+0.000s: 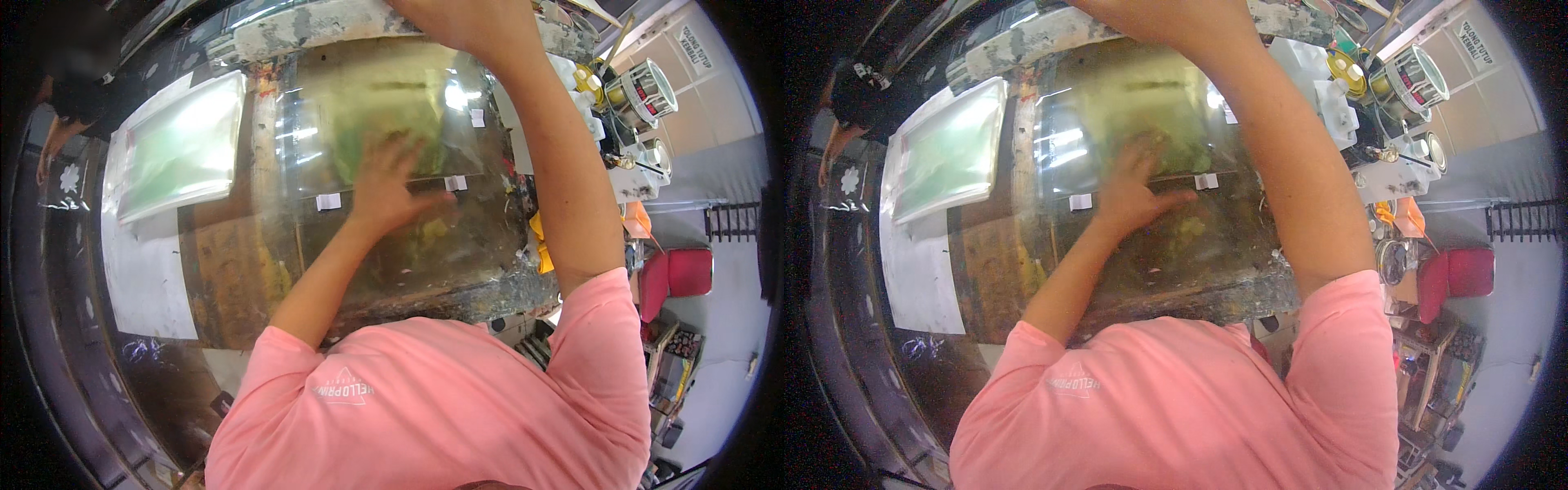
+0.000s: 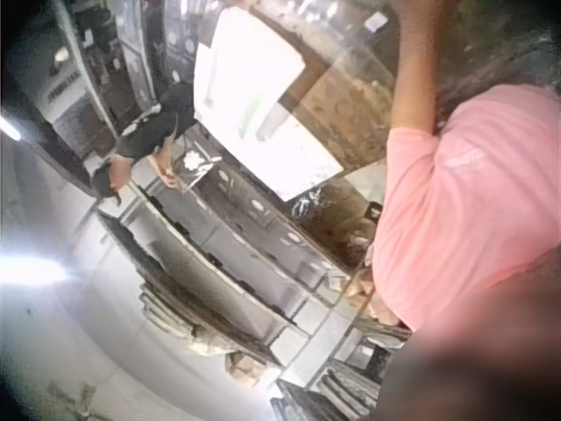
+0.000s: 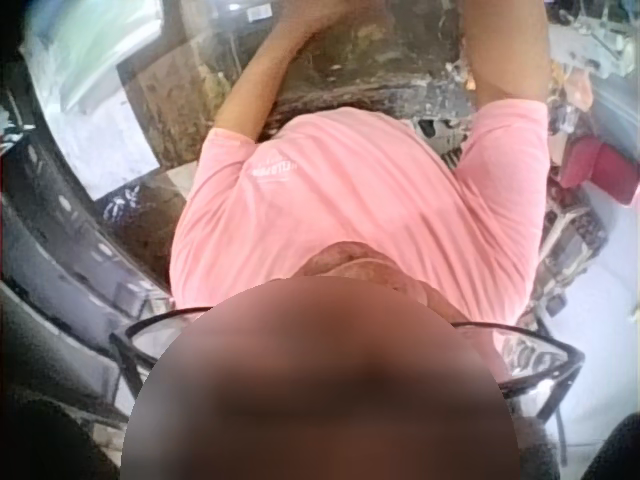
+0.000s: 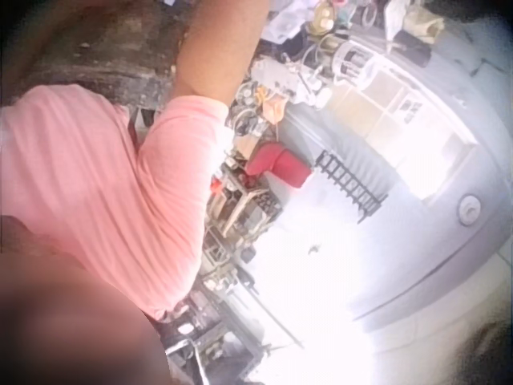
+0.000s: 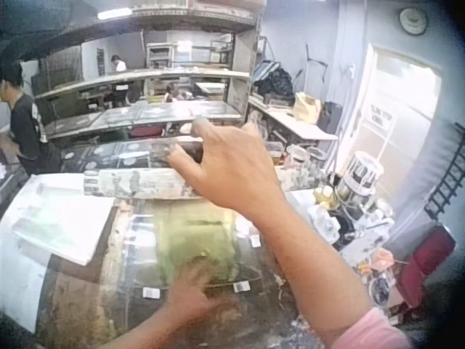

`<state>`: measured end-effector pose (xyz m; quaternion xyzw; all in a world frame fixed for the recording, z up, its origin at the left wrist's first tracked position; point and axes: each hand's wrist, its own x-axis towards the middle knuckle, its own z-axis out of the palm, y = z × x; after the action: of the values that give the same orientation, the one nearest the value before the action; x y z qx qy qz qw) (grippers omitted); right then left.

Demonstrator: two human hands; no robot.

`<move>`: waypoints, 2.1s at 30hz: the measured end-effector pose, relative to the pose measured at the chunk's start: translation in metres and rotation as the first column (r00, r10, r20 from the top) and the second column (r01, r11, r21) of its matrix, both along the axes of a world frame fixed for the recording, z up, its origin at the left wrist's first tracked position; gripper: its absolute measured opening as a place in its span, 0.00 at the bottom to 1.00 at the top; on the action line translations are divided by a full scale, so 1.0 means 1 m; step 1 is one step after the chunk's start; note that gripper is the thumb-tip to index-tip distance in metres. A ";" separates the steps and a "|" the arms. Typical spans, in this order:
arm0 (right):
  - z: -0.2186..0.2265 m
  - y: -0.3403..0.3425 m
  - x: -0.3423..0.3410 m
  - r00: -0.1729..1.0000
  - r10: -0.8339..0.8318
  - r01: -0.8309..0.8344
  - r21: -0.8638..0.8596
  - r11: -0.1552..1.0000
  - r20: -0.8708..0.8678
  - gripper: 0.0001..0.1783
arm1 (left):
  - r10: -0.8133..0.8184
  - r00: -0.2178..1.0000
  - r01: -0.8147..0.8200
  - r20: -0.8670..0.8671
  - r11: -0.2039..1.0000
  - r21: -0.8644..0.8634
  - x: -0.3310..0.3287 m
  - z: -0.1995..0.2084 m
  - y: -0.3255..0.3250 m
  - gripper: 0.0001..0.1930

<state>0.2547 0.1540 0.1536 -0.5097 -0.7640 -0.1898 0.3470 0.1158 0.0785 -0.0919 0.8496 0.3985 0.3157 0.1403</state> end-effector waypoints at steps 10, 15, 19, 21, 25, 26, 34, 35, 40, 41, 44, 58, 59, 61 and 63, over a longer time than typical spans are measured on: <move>-0.111 -0.073 0.008 0.982 0.106 -0.063 -0.257 0.964 0.157 0.35 | 0.409 0.794 -0.130 0.449 0.837 -0.532 -0.128 0.073 -0.005 0.56; -0.154 -0.082 0.025 0.984 0.167 -0.150 -0.779 0.609 -0.058 0.21 | 0.416 0.909 -0.354 0.035 0.812 -0.463 -0.131 -0.001 -0.026 0.56; -0.181 -0.097 0.017 0.982 0.189 -0.135 -0.758 0.638 -0.016 0.24 | 0.508 0.846 -0.526 -0.159 0.845 -0.095 -0.131 -0.028 -0.034 0.57; -0.197 -0.107 0.012 0.985 0.171 -0.096 -0.704 0.704 0.036 0.23 | 0.498 0.850 -0.519 -0.171 0.847 -0.116 -0.132 -0.031 -0.034 0.58; -0.220 -0.103 0.010 0.982 0.169 -0.084 -0.589 0.804 0.090 0.21 | 0.462 0.876 -0.476 -0.139 0.875 -0.093 -0.134 -0.034 -0.031 0.62; -0.225 -0.091 0.012 0.981 0.168 -0.081 -0.574 0.815 0.100 0.21 | 0.454 0.881 -0.469 -0.132 0.875 -0.118 -0.135 -0.034 -0.031 0.62; -0.245 0.082 0.025 0.981 0.119 -0.056 -0.363 0.930 0.156 0.24 | 0.438 0.894 -0.445 -0.092 0.891 -0.091 -0.136 -0.032 -0.029 0.62; -0.241 0.100 0.027 0.978 0.107 -0.023 -0.415 0.910 0.181 0.27 | 0.441 0.894 -0.448 -0.080 0.890 -0.088 -0.136 -0.031 -0.029 0.62; -0.203 0.158 0.043 0.975 0.169 -0.035 -0.656 0.754 0.143 0.37 | 0.442 0.896 -0.444 -0.039 0.893 -0.077 -0.136 -0.035 -0.029 0.64; -0.198 0.166 0.046 0.974 0.205 -0.094 -0.643 0.760 0.100 0.39 | 0.431 0.903 -0.429 0.003 0.899 -0.087 -0.136 -0.036 -0.029 0.64; -0.223 0.166 0.034 0.984 0.112 -0.034 -0.464 0.885 0.142 0.28 | 0.404 0.913 -0.397 0.060 0.913 -0.095 -0.136 -0.039 -0.029 0.65; -0.209 -0.065 0.007 0.967 0.141 -0.002 -0.545 0.838 0.213 0.23 | 0.410 0.910 -0.409 0.058 0.912 -0.022 -0.136 -0.043 -0.030 0.62; -0.202 -0.083 0.004 0.967 0.128 0.025 -0.580 0.814 0.221 0.23 | 0.423 0.905 -0.419 0.049 0.905 -0.071 -0.136 -0.040 -0.031 0.60; -0.185 -0.095 0.002 0.973 0.121 0.018 -0.585 0.811 0.197 0.22 | 0.440 0.897 -0.430 0.035 0.888 -0.162 -0.134 -0.033 -0.034 0.56; -0.167 -0.100 0.002 0.981 0.126 -0.029 -0.536 0.844 0.146 0.21 | 0.423 0.895 -0.396 0.145 0.900 -0.181 -0.129 -0.020 -0.035 0.55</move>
<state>0.2564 0.0543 -0.0139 -0.5357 -0.8342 -0.0010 0.1311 -0.0127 0.0438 -0.1121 0.7015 0.5764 0.3839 0.1684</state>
